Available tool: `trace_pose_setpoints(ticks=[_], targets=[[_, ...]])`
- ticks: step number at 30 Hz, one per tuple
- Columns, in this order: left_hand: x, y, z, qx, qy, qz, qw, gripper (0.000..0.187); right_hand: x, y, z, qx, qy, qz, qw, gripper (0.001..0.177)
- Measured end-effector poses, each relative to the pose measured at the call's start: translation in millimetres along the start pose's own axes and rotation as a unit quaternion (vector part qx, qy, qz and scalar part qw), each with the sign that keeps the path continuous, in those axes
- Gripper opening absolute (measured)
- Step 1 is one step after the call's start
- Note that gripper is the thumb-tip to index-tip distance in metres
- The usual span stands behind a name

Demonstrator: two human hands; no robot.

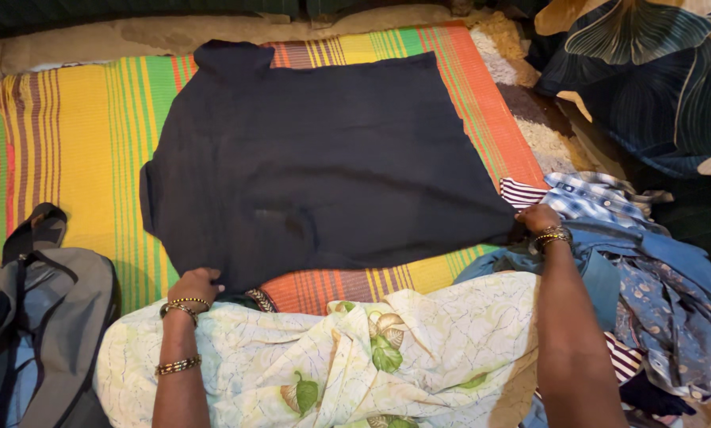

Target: The person buttons a black shirt and then folds it into a narrow rectangle by hand while sitting on the floor.

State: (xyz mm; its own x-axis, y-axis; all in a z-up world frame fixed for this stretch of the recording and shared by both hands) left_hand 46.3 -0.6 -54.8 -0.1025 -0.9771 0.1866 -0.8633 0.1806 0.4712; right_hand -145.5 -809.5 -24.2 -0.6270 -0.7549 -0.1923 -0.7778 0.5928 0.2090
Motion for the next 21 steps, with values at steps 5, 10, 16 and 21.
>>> trace_pose_setpoints(ticks=[5,10,16,21], targets=[[6,11,-8,0.006,0.005,0.019,1.0,0.044,-3,-2,8,-0.03,-0.028,0.015,0.999,0.037],[12,14,-12,0.066,0.15,0.06,0.985,0.061,-32,-13,9,-0.021,-0.119,-0.128,0.984,0.055],[18,4,1,0.107,0.184,0.101,0.972,0.066,-73,-21,5,-0.028,-0.398,-0.066,0.915,0.056],[14,2,11,0.13,0.146,0.088,0.977,0.06,-93,-39,4,0.015,-0.426,-0.142,0.894,0.043]])
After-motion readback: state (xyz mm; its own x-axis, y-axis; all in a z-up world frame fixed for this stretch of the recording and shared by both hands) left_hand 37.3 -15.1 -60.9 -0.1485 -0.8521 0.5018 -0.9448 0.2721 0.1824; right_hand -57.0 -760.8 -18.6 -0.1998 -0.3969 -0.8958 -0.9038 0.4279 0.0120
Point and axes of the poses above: each hand's wrist, its own y-axis away from the middle knuckle, its own z-axis out of the palm, x = y × z, the point moved 4 cm from there along -y, towards the middle knuckle, and after that the axes turned 1 degree about -y, right-handed, at the moved point
